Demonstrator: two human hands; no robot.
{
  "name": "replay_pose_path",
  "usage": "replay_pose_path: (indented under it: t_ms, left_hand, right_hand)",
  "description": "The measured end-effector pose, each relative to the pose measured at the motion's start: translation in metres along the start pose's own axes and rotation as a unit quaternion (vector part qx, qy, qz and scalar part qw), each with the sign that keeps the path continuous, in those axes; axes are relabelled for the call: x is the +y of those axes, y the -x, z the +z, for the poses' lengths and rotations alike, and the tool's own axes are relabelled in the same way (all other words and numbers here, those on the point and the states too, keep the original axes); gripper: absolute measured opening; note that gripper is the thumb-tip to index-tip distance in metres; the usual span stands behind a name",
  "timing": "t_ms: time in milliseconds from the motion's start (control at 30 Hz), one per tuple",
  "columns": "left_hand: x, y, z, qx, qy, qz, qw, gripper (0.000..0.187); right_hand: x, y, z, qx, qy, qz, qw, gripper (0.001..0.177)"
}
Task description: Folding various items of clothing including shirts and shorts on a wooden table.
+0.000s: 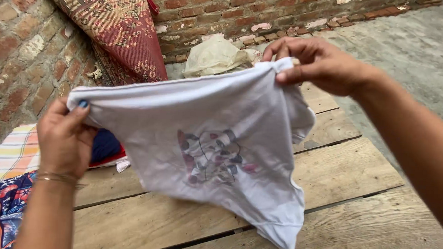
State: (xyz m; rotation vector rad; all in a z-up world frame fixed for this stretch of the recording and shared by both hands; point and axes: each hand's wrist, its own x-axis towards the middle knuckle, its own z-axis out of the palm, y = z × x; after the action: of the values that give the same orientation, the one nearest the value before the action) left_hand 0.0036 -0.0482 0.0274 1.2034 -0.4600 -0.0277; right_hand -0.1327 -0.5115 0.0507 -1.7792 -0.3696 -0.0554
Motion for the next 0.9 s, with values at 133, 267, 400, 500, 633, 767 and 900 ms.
replay_pose_path:
  t_ms: [133,267,400,500,633,767,900]
  left_hand:
    - [0.039,-0.013,-0.024,-0.03,-0.38,0.009,0.924,0.012]
    - [0.086,0.0,0.002,-0.077,-0.126,0.026,0.989,0.009]
    - [0.067,-0.008,-0.02,-0.09,-0.017,-0.026,0.995,0.019]
    - [0.073,0.006,0.017,-0.005,0.052,-0.116,0.992,0.024]
    - [-0.007,-0.043,-0.03,0.031,-0.113,-0.046,0.992,0.025]
    - [-0.076,-0.118,0.007,0.107,-0.231,-0.035,0.966,0.035]
    - [-0.112,-0.228,0.037,0.185,0.003,0.139,0.973,0.038]
  right_hand:
    - [-0.075,0.023,0.011,0.051,0.361,0.095,0.926,0.04]
    - [-0.094,0.041,0.003,-0.092,0.332,-0.029,0.938,0.036]
    - [-0.091,0.042,-0.01,-0.014,0.441,0.307,0.844,0.037]
    - [-0.048,0.054,-0.053,-0.261,0.023,0.093,0.961,0.041]
    - [-0.028,0.023,-0.03,-0.122,0.106,0.235,0.959,0.046]
    - [0.044,-0.035,-0.055,0.135,0.465,0.208,0.85,0.038]
    - [0.051,-0.071,-0.073,0.426,0.545,-0.15,0.706,0.012]
